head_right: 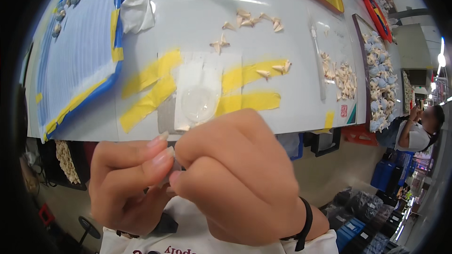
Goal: The person assembles hair onto a small doll head by hand. They repeatedly pick up small, pre-cut hair pieces from a tray, apply adhesive to the base of each piece, and attach them to the doll head held in the left hand. The person works methodically, placing each piece individually to build up the hair on the doll.
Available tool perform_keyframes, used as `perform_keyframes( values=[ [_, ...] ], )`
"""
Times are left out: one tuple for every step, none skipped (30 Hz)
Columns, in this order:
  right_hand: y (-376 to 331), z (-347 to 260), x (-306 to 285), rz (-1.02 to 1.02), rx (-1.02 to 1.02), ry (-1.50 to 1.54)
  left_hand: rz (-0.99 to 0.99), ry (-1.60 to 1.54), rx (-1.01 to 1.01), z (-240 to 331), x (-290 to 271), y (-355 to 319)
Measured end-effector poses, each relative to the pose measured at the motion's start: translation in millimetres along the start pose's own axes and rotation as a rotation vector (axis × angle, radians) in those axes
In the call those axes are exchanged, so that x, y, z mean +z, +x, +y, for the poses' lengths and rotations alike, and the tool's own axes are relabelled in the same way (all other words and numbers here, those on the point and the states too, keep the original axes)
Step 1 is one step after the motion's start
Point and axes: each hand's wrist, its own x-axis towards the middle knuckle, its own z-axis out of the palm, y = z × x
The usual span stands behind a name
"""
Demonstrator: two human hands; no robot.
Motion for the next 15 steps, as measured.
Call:
perform_keyframes(
  values=[
    [4,1,-2,-0.045,0.002,0.012,0.007,0.001,-0.012,-1,0,0],
    [11,-2,-12,-0.139,0.056,0.040,-0.001,-0.070,-0.046,-3,-1,0],
    [17,-1,-21,-0.181,0.097,0.062,-0.011,-0.142,-0.079,-4,-3,1],
    [21,3,-32,-0.132,0.149,0.044,-0.025,-0.214,-0.115,-7,-5,-1],
    [28,9,-45,-0.062,0.220,-0.001,-0.035,-0.250,-0.133,-10,-7,0],
    [39,20,-55,-0.034,0.277,-0.046,-0.025,-0.254,-0.158,-9,-16,-3],
    [48,36,-64,-0.071,0.320,-0.129,-0.019,-0.279,-0.175,-13,-20,-6],
    [52,62,-76,-0.173,0.362,-0.313,-0.055,-0.340,-0.164,-26,-12,-8],
    [59,80,-77,-0.202,0.352,-0.318,-0.068,-0.350,-0.159,-26,-12,-6],
    [64,93,-76,-0.234,0.334,-0.318,-0.073,-0.355,-0.154,-25,-12,-4],
    [70,99,-75,-0.284,0.294,-0.334,-0.079,-0.360,-0.148,-24,-12,-2],
    [77,102,-68,-0.334,0.252,-0.344,-0.022,-0.335,-0.209,-18,-9,-4],
    [82,104,-61,-0.383,0.210,-0.355,-0.027,-0.333,-0.215,-16,-8,-4],
    [85,106,-57,-0.442,0.174,-0.375,-0.034,-0.333,-0.220,-15,-8,-4],
    [87,110,-54,-0.441,0.211,-0.371,-0.038,-0.332,-0.216,-15,-9,-2]
  ],
)
